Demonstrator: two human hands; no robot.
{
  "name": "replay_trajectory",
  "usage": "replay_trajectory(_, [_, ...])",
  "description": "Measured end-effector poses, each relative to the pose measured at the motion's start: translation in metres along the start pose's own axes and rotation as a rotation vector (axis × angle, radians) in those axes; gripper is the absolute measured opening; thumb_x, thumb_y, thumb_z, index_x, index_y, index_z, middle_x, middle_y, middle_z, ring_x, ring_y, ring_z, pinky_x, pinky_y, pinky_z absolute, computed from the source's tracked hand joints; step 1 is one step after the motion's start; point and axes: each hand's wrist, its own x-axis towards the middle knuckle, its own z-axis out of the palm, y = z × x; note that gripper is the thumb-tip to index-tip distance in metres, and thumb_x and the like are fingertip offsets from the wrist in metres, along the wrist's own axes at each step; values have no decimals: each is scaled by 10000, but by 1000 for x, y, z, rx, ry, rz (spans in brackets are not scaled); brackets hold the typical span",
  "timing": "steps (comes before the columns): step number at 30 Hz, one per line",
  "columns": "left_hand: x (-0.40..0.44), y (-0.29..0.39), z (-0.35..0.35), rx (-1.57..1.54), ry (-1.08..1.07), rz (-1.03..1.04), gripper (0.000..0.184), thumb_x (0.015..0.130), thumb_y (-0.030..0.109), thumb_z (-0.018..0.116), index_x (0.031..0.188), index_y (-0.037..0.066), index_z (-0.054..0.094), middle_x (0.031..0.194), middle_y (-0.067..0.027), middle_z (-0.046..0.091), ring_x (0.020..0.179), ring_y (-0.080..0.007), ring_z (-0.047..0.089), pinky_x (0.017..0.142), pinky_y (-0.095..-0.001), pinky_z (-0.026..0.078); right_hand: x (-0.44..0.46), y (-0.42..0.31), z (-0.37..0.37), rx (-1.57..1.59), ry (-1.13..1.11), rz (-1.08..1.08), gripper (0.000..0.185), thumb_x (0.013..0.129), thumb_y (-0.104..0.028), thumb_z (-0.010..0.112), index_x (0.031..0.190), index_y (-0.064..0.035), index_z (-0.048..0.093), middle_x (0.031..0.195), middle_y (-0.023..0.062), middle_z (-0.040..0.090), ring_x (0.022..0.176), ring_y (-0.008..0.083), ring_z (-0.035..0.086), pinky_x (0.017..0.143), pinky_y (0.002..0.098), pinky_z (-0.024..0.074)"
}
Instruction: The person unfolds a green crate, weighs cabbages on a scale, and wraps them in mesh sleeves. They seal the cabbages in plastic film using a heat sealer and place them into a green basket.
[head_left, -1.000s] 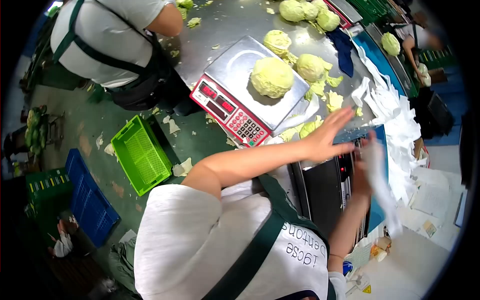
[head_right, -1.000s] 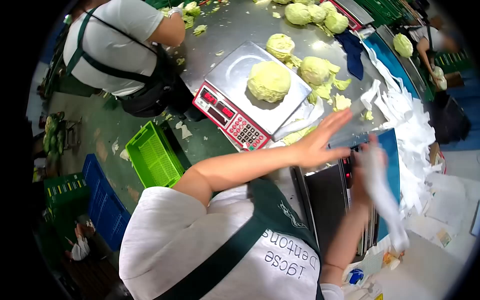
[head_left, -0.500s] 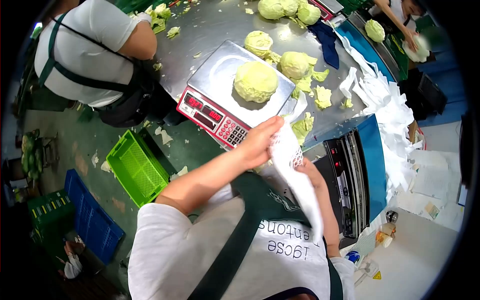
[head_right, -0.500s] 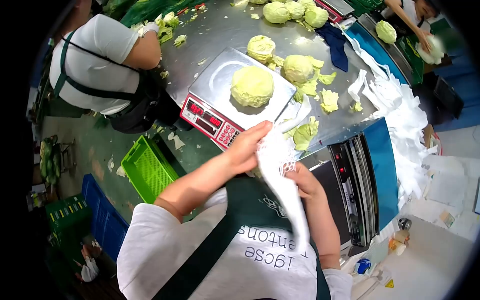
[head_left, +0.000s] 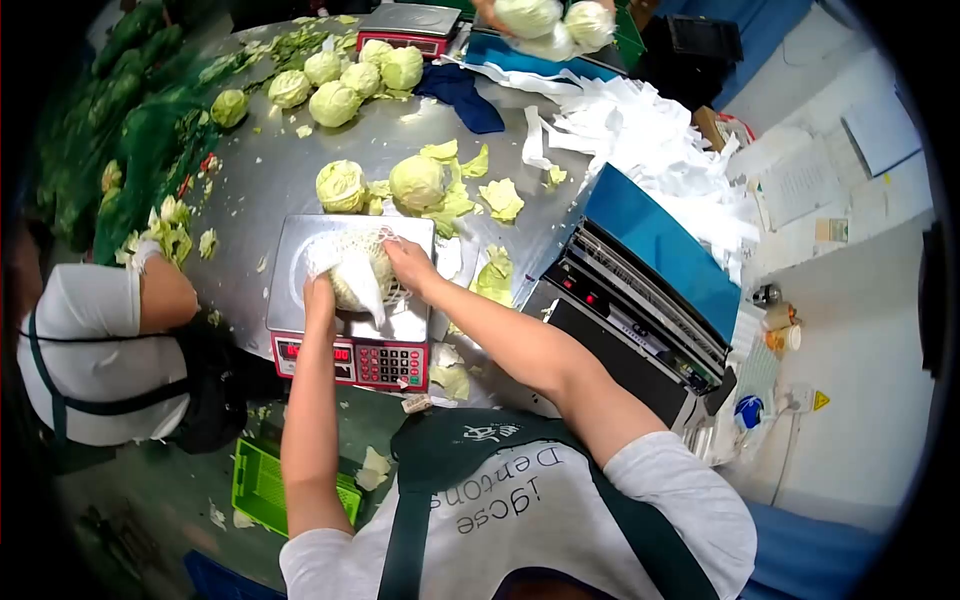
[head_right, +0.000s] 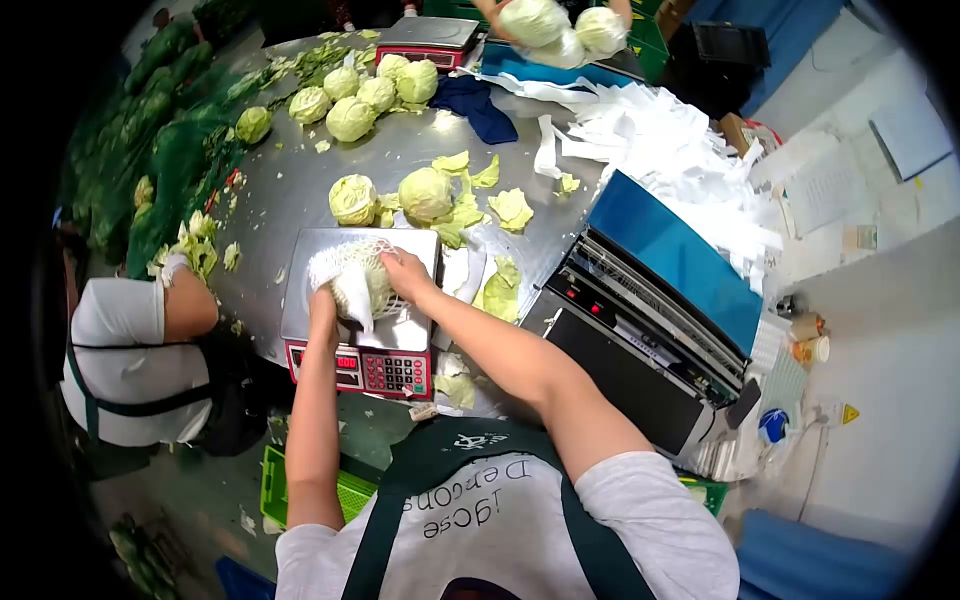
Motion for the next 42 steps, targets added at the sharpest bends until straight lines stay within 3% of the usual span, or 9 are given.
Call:
replay_trajectory(6, [-100,-48,-9,-615,-339,9,515,918,368,348,1273,9,447,1240,-164,528,1115,-305,532,942,-442,441,-99,-72,-70,-225,-187,-260,263,857,-217,557,867,30,649,600,27,579,557,119,520,538,289,431])
replay_trajectory(8, [-110,-59,10,-1031,-526,-354,520,908,382,334,1220,3,503,1187,-198,561,1099,-333,538,948,-472,427,-127,-95,-101,108,-226,321,220,860,-212,576,900,-12,657,667,22,596,591,68,530,523,219,412])
replay_trajectory(10, [-110,-57,34,-1152,-693,-527,537,867,393,359,1118,-27,579,1086,-232,608,1041,-360,566,944,-482,422,-142,-28,-129,261,-158,210,249,909,-224,551,902,4,652,790,43,629,718,95,572,647,229,453])
replay_trajectory(13, [-133,-4,88,-1110,-890,-318,520,825,337,404,1088,-82,564,1093,-245,598,1015,-351,575,955,-464,411,-197,5,-148,877,-145,469,571,933,-474,436,1325,-58,442,1316,120,493,1180,217,492,1003,330,378])
replay_trajectory(19, [-169,59,258,61,-1018,286,467,846,287,578,1198,-6,485,1086,-108,570,1026,-207,541,911,-353,395,-285,12,-231,1438,172,-83,742,883,-633,355,1347,-56,400,1343,139,460,1206,268,477,1024,415,365])
replay_trajectory(28, [-209,25,481,82,-1011,570,673,835,313,648,1286,-34,289,1209,-193,457,1118,-243,452,944,-344,368,-219,17,-439,378,987,-163,698,898,-611,370,1229,-5,479,1165,129,565,1085,257,524,926,350,395])
replay_trajectory(35, [-141,3,494,404,-1073,503,597,876,337,593,1340,38,366,1232,-159,496,1116,-232,487,950,-341,375,-253,39,-512,-331,775,45,642,870,-575,480,1168,-11,555,1048,148,618,949,255,594,804,335,459])
replay_trajectory(40, [-137,68,438,1372,-1521,1824,540,736,231,689,1252,261,532,858,-34,486,817,-199,493,721,-314,378,-318,37,-527,-1164,219,-530,267,740,-203,661,1006,-214,651,810,10,520,776,210,514,642,322,432])
replay_trajectory(42, [-139,57,438,1341,-1608,1834,449,735,190,663,1166,298,595,789,-14,450,770,-186,473,674,-304,351,-311,57,-518,-1157,56,-616,215,720,-177,667,931,-215,675,776,8,504,751,215,493,624,338,426])
